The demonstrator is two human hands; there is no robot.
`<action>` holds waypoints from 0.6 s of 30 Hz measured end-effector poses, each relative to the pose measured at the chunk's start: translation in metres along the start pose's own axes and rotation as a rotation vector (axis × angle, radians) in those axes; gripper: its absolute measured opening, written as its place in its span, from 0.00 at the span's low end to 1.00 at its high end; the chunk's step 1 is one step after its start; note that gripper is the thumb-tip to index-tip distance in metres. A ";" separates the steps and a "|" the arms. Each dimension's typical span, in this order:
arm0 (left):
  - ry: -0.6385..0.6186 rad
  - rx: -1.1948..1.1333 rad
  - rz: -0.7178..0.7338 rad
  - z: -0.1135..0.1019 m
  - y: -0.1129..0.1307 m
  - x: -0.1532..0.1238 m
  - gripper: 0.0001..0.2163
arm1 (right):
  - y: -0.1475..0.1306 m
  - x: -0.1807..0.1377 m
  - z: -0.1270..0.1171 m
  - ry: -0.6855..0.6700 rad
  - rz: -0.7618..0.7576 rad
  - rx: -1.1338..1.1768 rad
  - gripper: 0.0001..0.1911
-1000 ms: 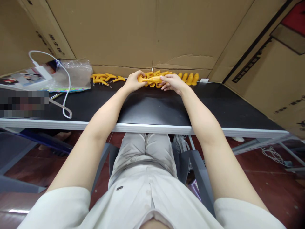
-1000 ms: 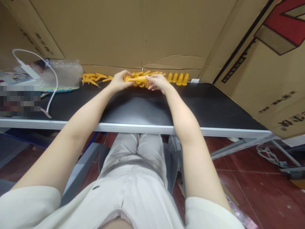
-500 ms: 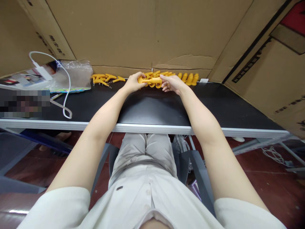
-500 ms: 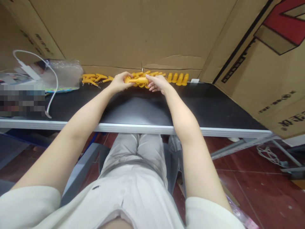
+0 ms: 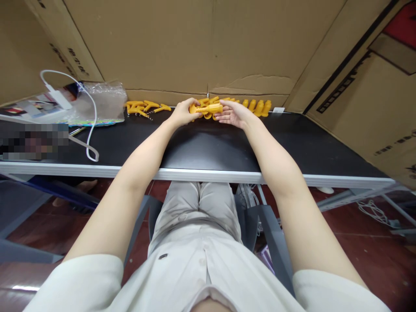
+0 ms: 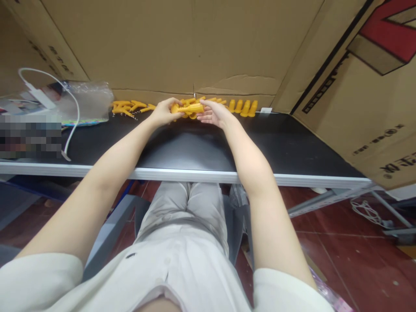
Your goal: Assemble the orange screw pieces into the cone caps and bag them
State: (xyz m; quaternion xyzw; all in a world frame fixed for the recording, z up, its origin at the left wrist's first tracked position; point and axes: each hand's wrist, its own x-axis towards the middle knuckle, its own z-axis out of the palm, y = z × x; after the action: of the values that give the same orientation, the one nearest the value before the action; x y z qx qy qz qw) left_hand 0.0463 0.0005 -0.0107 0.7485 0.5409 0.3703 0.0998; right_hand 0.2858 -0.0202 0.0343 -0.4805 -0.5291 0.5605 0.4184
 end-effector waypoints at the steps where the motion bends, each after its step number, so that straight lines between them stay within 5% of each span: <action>1: -0.002 -0.005 0.002 0.001 0.000 0.000 0.21 | 0.000 0.001 0.000 -0.001 -0.009 0.026 0.12; 9: 0.056 -0.004 0.064 0.001 -0.008 0.003 0.40 | -0.006 0.017 -0.022 0.186 -0.205 0.025 0.13; 14: 0.048 0.149 0.029 -0.003 -0.020 0.004 0.36 | 0.000 0.044 -0.051 0.438 -0.348 -0.081 0.15; 18: 0.015 0.216 -0.010 -0.007 -0.020 0.000 0.31 | 0.022 0.075 -0.070 0.625 -0.604 -0.485 0.17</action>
State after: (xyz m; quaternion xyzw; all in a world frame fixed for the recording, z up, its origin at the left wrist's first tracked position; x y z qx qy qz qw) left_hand 0.0273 0.0067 -0.0171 0.7495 0.5819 0.3152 0.0164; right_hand 0.3411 0.0643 0.0064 -0.5343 -0.6091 0.1043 0.5767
